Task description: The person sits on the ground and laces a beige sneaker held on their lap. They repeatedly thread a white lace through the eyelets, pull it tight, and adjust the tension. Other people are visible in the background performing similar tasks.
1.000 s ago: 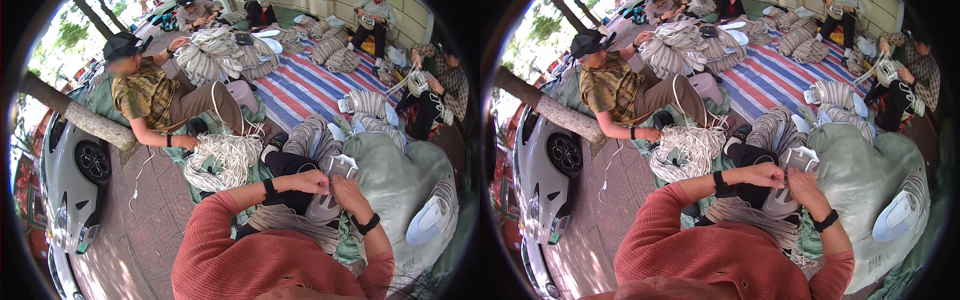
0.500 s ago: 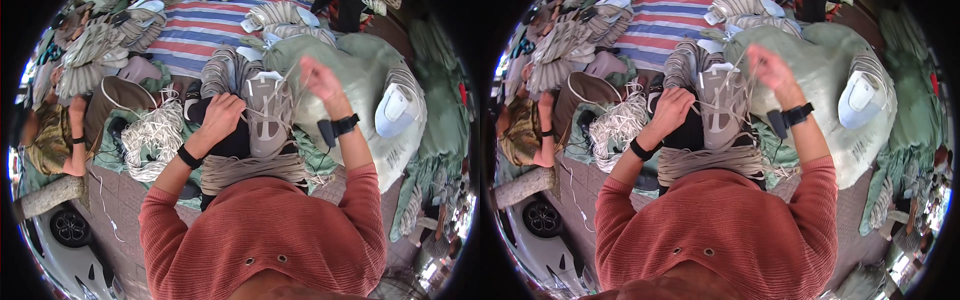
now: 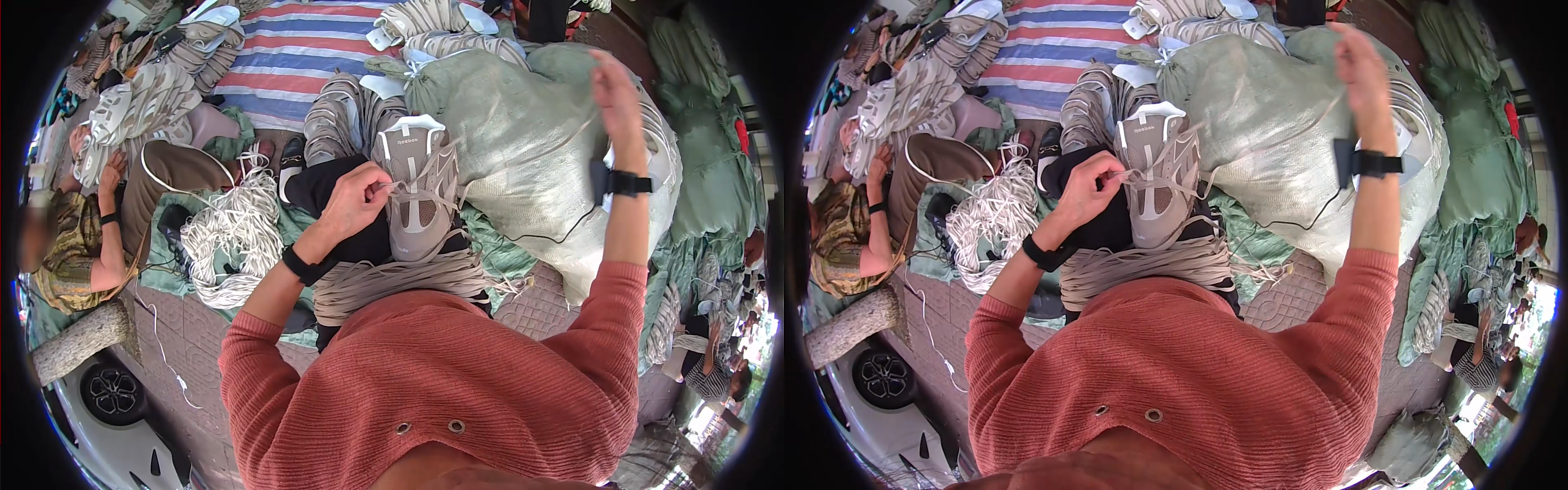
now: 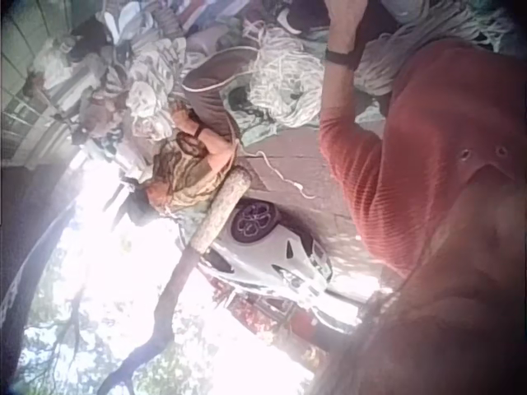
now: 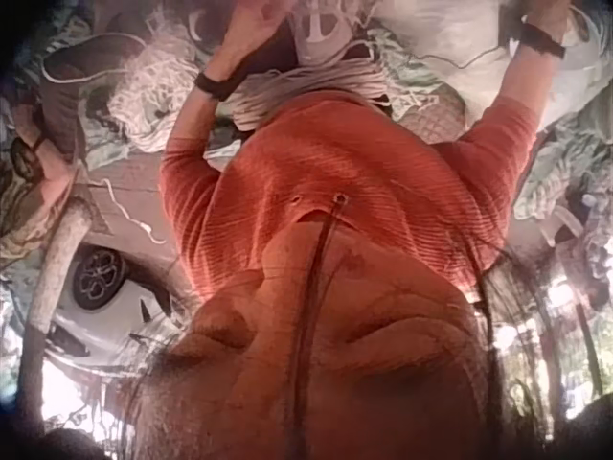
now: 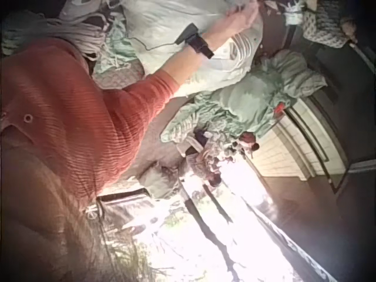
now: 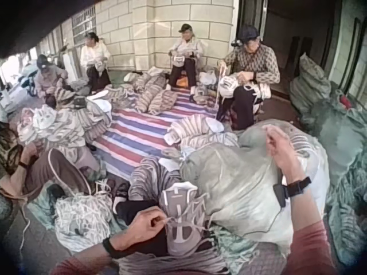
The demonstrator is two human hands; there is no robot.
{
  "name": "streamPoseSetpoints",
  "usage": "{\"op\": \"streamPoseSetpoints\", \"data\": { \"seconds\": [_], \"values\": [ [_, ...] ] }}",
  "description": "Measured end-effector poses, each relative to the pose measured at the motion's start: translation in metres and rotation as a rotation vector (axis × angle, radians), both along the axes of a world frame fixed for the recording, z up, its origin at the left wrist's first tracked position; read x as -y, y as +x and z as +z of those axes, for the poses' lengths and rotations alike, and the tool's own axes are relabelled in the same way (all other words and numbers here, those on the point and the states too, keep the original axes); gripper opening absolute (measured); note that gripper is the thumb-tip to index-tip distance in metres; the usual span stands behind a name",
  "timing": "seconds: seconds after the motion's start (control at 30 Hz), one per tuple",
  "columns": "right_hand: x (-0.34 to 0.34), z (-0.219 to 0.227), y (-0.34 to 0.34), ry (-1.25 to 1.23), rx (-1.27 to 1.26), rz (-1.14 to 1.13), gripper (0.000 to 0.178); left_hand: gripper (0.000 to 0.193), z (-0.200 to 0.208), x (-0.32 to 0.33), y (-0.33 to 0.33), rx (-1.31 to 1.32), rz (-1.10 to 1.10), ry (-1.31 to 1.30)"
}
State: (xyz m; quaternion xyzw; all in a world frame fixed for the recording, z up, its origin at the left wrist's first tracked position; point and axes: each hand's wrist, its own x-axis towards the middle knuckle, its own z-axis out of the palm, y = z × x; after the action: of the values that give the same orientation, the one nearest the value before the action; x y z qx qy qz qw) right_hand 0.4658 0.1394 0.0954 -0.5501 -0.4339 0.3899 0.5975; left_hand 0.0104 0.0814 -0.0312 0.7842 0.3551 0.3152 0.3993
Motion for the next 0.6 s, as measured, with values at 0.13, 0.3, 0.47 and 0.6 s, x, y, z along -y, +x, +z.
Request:
{"op": "streamPoseSetpoints", "data": {
  "seconds": [0.13, 0.3, 0.47, 0.6],
  "values": [
    [0.026, -0.071, -0.131, -0.022, 0.534, 0.565, 0.022, 0.011, 0.004, 0.001, -0.007, -0.029, -0.034, -0.007],
    [0.054, -0.112, -0.22, -0.012, 0.993, 0.855, 0.021, 0.015, 0.001, 0.008, -0.008, -0.225, 0.066, 0.415],
    [0.049, -0.108, -0.228, 0.176, 1.168, 0.897, 0.009, 0.019, -0.004, 0.013, -0.006, -0.351, 0.146, 0.46],
    [0.049, -0.112, -0.229, 0.359, 1.401, 0.813, 0.009, 0.019, -0.004, 0.014, -0.001, -0.301, 0.164, 0.35]
  ]
}}
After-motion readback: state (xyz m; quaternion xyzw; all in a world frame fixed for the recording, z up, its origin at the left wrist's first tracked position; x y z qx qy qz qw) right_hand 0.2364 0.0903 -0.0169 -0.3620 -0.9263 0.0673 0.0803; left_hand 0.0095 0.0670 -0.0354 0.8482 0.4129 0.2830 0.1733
